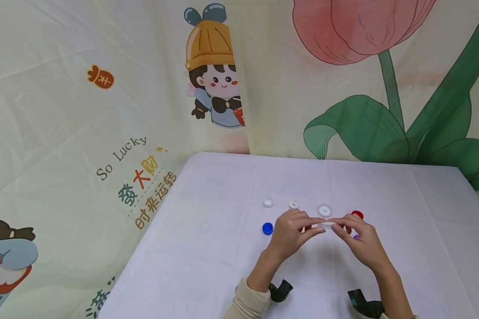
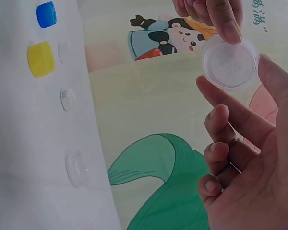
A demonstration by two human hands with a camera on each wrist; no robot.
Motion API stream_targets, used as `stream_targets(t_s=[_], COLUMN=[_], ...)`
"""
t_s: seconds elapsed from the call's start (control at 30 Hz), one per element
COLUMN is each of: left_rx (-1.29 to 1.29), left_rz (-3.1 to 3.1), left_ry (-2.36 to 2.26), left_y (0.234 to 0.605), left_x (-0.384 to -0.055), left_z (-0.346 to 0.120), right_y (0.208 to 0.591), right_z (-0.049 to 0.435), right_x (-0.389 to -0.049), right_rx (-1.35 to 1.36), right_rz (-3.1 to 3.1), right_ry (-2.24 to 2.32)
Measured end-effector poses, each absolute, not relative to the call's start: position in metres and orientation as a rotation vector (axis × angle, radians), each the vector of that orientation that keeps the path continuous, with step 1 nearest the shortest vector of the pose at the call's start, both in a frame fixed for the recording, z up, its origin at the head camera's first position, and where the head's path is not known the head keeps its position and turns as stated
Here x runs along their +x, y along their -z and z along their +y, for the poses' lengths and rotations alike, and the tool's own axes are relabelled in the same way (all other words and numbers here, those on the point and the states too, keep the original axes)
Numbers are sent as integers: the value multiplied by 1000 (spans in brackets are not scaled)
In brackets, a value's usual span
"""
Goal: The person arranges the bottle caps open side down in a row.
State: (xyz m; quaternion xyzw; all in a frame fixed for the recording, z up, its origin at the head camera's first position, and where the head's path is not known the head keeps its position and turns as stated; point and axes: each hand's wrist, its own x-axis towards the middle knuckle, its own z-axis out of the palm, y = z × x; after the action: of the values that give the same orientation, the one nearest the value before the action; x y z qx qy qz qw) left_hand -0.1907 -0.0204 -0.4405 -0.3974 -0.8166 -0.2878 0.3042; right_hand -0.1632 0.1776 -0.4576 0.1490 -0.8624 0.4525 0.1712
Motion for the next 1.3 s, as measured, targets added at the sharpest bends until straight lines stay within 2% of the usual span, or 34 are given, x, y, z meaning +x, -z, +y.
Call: stream_targets(t_s=[0.23, 0.37, 0.5, 0.6, 1.3], left_rx=[-1056, -1042, -1008, -977, -964], left_rz=[-2176, -2214, -2280, -2341, -2436], left_ry=[753, 742, 786, 839, 966], left_y=[441, 440, 439, 439, 442], left_x=[-192, -191, -189, -188, -189], left_z=[-20, -20, -20, -20, -19], right_y=[460, 519, 510, 467, 454], right_z=[180, 199, 195, 181, 179], right_x=[-164, -192, -187, -167, -161], right_rx=[429, 434, 437, 458, 455], right_rz=[-2427, -2398, -2363, -2320, -2360], right_ry=[-1305, -1229, -1260, -1319, -1333])
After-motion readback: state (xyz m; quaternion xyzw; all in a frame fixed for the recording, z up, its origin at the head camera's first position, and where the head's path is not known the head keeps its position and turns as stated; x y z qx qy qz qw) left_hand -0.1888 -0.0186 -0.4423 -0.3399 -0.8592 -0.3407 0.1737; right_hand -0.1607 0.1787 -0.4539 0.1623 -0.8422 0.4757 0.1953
